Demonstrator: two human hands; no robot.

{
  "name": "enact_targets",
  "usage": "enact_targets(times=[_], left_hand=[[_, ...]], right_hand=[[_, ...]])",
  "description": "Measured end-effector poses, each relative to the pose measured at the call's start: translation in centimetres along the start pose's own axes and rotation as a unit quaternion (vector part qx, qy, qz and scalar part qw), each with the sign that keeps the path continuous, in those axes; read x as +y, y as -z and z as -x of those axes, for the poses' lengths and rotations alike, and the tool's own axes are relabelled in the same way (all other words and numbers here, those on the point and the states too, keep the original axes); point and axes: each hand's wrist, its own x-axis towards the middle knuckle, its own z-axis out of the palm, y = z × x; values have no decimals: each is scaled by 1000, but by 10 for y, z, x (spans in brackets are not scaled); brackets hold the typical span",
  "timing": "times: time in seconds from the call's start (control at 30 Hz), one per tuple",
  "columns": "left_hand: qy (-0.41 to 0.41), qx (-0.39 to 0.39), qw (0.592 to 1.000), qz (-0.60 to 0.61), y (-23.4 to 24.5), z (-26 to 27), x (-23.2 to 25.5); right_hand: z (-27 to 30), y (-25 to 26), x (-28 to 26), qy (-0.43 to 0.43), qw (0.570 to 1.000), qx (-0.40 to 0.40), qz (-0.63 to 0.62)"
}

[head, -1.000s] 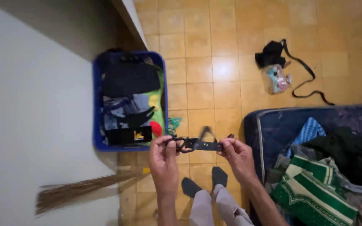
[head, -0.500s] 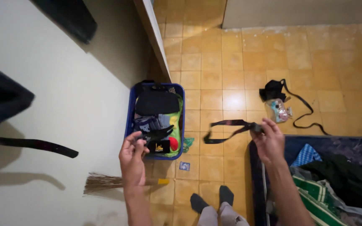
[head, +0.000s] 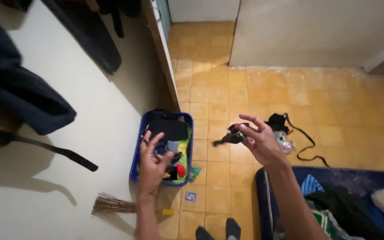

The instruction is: Organizing and tidying various items, clothes, and accessories into a laundry basket and onto a wall rack.

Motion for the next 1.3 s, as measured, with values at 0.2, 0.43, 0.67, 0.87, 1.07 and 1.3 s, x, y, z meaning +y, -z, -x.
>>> enact_targets(times=[0.2, 0.43, 0.67, 0.87, 1.07, 1.3], left_hand=[[44, -12, 998, -44, -41, 13, 13], [-72, -33, 993, -92, -40, 0, -15], [-132, -91, 986, 38, -30, -9, 23], [-8, -130, 984, 117, -58, -1, 90], [-163, -6, 974, 154, -45, 7, 129], [-316, -56, 946, 56, -33, 4, 128]], right_hand=[[-1, -59, -53, -43, 982, -105, -149], [17, -129, -119, -27, 956, -256, -138], [-1, -108, -122, -20, 902, -428, -49], [6, -99, -118, 11, 897, -441, 15], [67, -122, -148, 121, 735, -664, 64], [69, -123, -98, 100, 944, -299, 102]])
